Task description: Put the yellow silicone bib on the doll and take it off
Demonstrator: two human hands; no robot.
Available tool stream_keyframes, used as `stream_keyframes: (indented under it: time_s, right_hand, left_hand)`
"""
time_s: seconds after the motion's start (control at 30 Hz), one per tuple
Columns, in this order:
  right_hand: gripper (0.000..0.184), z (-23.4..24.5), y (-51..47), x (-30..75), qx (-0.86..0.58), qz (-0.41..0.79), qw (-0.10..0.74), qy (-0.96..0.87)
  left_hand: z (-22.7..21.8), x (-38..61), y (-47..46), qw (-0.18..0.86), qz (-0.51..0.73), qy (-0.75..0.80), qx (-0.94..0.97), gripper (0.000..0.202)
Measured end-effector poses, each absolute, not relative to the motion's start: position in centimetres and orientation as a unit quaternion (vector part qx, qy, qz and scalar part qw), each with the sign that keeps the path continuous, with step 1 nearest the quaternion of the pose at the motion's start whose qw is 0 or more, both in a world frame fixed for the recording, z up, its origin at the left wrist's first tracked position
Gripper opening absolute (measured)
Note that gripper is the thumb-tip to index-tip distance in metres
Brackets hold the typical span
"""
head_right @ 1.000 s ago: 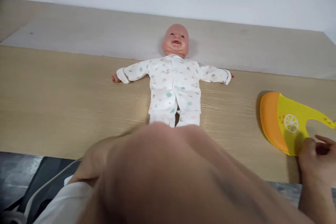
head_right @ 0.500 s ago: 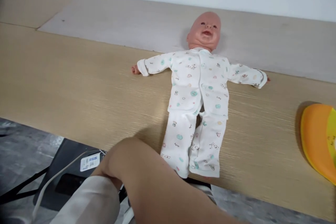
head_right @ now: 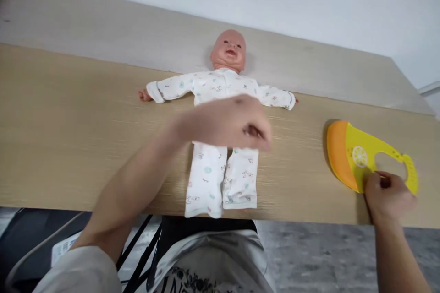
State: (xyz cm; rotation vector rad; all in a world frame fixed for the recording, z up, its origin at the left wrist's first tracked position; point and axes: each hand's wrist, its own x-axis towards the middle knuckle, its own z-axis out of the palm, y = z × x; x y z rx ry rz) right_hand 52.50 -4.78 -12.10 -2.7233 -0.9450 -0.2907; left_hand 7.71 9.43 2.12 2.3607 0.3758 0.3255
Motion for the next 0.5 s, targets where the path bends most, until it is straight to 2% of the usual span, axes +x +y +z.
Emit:
stream_keyframes:
  time_s: [0.1, 0.17, 0.27, 0.37, 0.5]
  right_hand:
    - [0.021, -11.3, -4.0, 53.4, -0.954, -0.075, 0.1, -0.274]
    - [0.02, -10.6, -3.6, 54.7, -0.965, -0.044, 0.058, -0.254]
    - [0.032, -10.0, -3.4, 57.4, -0.969, -0.022, -0.009, -0.248]
    - [0.041, -9.9, -3.7, 59.5, -0.973, -0.024, -0.044, -0.225]
    - [0.053, -9.5, -4.1, 60.6, -0.984, -0.011, -0.081, -0.16]
  left_hand:
    - [0.7, 5.3, 12.6, 0.316, 0.175, 0.264, 0.894, 0.031]
    - [-0.2, 3.6, 14.1, 0.269, 0.196, 0.362, 0.871, 0.032]
    - [-0.7, 1.1, 15.4, 0.202, 0.216, 0.483, 0.824, 0.032]
    - [-1.6, -1.6, 16.8, 0.189, 0.29, 0.525, 0.778, 0.023]
    - [-6.2, -5.5, 20.2, 0.163, 0.417, 0.6, 0.663, 0.026]
